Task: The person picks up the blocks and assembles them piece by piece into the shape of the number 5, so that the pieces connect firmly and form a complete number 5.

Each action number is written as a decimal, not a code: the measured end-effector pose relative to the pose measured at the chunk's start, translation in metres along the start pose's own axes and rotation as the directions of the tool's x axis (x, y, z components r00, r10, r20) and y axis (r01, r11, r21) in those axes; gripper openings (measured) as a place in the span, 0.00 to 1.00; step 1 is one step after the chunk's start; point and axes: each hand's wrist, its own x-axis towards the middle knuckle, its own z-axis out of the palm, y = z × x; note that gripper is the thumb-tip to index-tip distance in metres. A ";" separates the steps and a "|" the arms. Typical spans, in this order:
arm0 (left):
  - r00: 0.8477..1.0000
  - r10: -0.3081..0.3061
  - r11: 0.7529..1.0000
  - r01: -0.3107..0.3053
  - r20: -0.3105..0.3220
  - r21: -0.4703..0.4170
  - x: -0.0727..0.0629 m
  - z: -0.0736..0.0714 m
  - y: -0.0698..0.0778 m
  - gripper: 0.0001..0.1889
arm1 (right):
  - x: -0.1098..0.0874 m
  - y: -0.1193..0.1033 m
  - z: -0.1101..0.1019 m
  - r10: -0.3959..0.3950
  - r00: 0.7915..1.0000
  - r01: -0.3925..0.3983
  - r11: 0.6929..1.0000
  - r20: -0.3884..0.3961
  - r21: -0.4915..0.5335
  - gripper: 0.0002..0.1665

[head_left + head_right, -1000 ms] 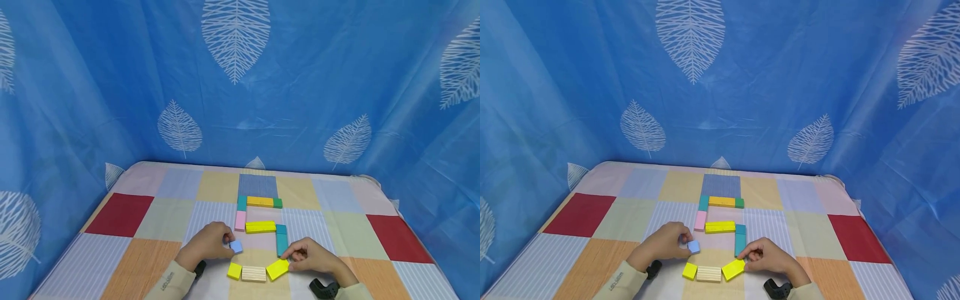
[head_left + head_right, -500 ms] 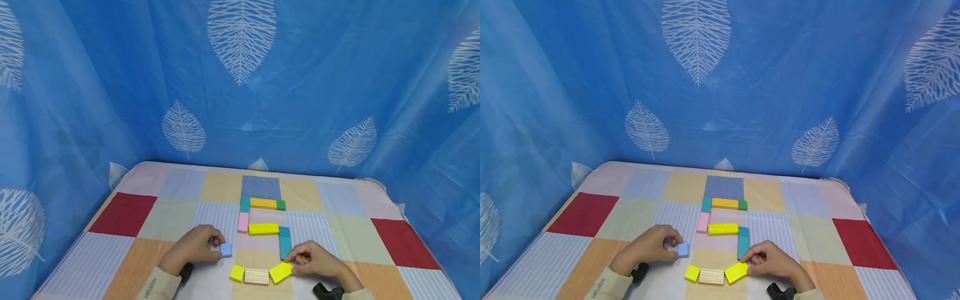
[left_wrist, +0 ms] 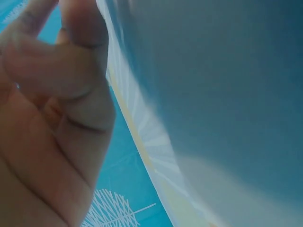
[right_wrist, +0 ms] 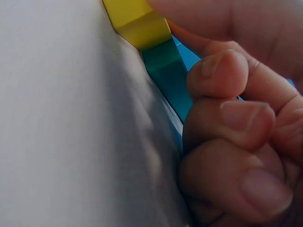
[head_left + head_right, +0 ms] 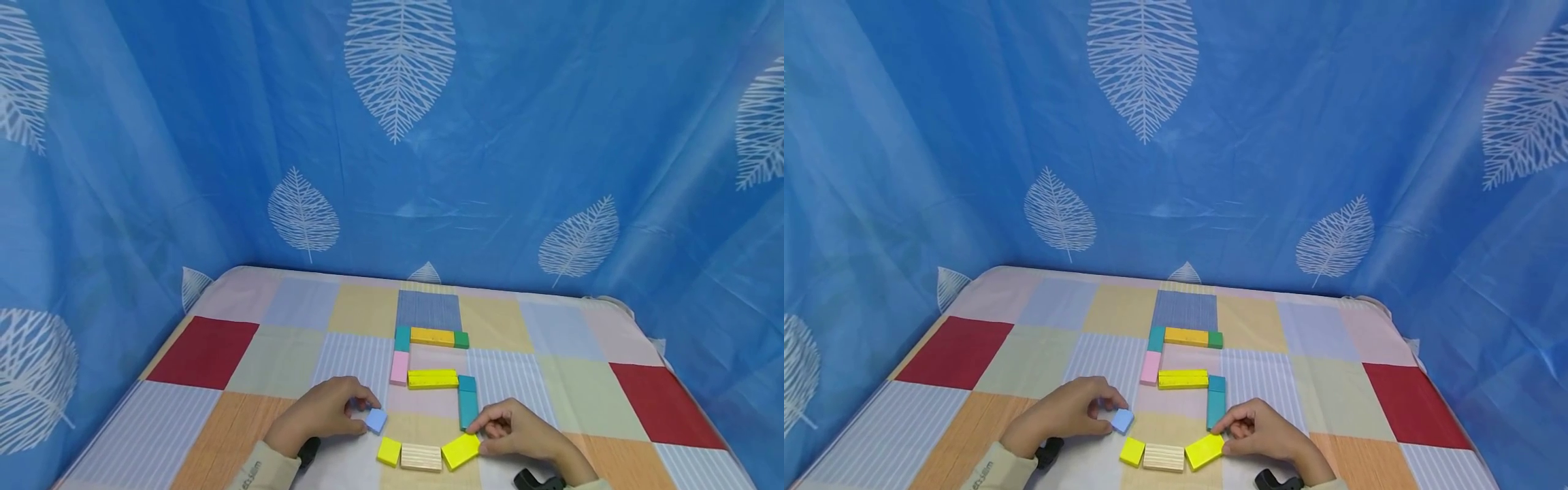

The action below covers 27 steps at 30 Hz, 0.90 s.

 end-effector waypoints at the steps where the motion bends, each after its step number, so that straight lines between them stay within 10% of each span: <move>1: 1.000 -0.005 1.000 0.005 0.011 -0.007 0.000 0.000 0.000 0.16 | 0.000 0.000 0.000 0.001 1.000 -0.001 1.000 -0.001 -0.001 0.15; 27: 0.992 -0.061 0.998 0.061 0.110 0.005 -0.002 -0.001 0.008 0.18 | -0.001 0.000 0.001 -0.028 1.000 0.028 1.000 0.006 -0.002 0.14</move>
